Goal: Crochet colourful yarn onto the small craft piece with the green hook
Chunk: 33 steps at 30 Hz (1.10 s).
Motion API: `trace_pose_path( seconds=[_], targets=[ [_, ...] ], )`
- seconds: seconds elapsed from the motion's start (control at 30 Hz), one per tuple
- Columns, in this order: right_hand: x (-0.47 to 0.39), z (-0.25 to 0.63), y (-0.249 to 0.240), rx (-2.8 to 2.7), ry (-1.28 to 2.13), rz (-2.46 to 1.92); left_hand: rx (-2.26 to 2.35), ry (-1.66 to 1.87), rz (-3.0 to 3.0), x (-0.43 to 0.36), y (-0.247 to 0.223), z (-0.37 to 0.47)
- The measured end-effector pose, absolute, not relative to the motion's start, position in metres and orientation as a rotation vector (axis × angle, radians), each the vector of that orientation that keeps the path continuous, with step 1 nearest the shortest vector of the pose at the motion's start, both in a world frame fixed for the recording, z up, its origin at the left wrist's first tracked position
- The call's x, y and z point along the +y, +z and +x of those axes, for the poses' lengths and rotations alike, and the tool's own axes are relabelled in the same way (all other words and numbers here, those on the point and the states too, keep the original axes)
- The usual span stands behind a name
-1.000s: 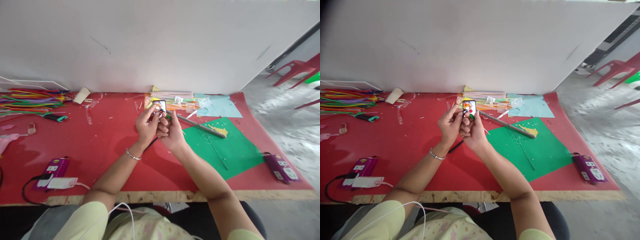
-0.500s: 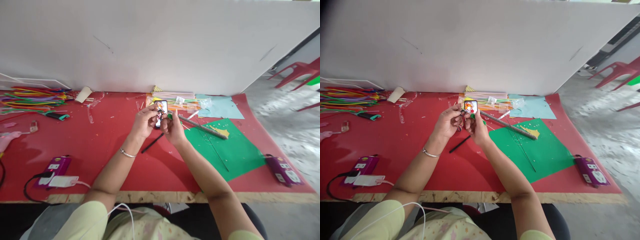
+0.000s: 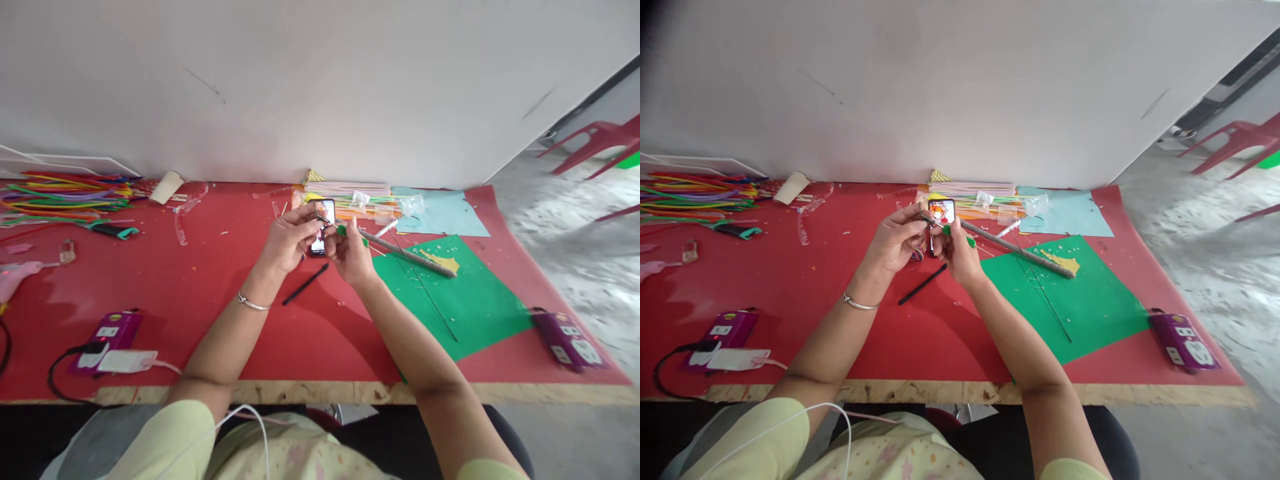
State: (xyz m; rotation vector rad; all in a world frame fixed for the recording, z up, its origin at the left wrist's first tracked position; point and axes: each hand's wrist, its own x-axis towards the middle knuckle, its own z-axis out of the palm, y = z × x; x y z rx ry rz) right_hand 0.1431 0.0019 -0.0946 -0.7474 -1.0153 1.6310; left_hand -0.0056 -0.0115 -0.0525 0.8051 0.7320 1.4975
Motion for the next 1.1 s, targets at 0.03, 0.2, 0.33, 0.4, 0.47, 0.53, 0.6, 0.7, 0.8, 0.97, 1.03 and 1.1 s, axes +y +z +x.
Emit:
trace_pose_path(
  seconds=[0.03, 0.2, 0.33, 0.4, 0.47, 0.53, 0.6, 0.7, 0.8, 0.97, 1.03, 1.1],
  targets=[
    [0.002, 0.143, -0.095, -1.014, 1.631, -0.744, 0.736, 1.491, 0.808, -0.011, -0.053, -0.006],
    [0.001, 0.142, -0.095, -1.047, 1.597, -0.750, 0.803, 1.504, 0.760, -0.009, -0.056, -0.007],
    [-0.001, 0.142, -0.095, -1.089, 1.521, -0.760, 0.811, 1.533, 0.739, -0.010, -0.052, -0.009],
    [-0.001, 0.143, -0.096, -1.122, 1.470, -0.774, 0.813, 1.541, 0.734, -0.011, -0.050, -0.009],
    [-0.001, 0.145, -0.097, -1.166, 1.426, -0.778, 0.822, 1.534, 0.728, -0.011, -0.049, -0.010],
    [-0.001, 0.148, -0.098, -1.216, 1.384, -0.775, 0.833, 1.524, 0.723, -0.011, -0.048, -0.010],
    [-0.001, 0.151, -0.098, -1.268, 1.332, -0.776, 0.839, 1.509, 0.730, -0.011, -0.047, -0.011],
    [-0.003, 0.155, -0.096, -1.339, 1.255, -0.785, 0.859, 1.499, 0.756, -0.012, -0.048, -0.012],
    [-0.004, 0.157, -0.094, -1.396, 1.194, -0.756, 0.874, 1.517, 0.765, -0.012, -0.048, -0.013],
    [-0.003, 0.160, -0.095, -1.490, 1.101, -0.692, 0.875, 1.501, 0.754, -0.013, -0.047, -0.013],
    [-0.002, 0.162, -0.096, -1.520, 1.074, -0.679, 0.875, 1.492, 0.755, -0.013, -0.047, -0.013],
    [-0.002, 0.164, -0.096, -1.546, 1.051, -0.679, 0.872, 1.490, 0.754, -0.013, -0.047, -0.014]
  ],
)
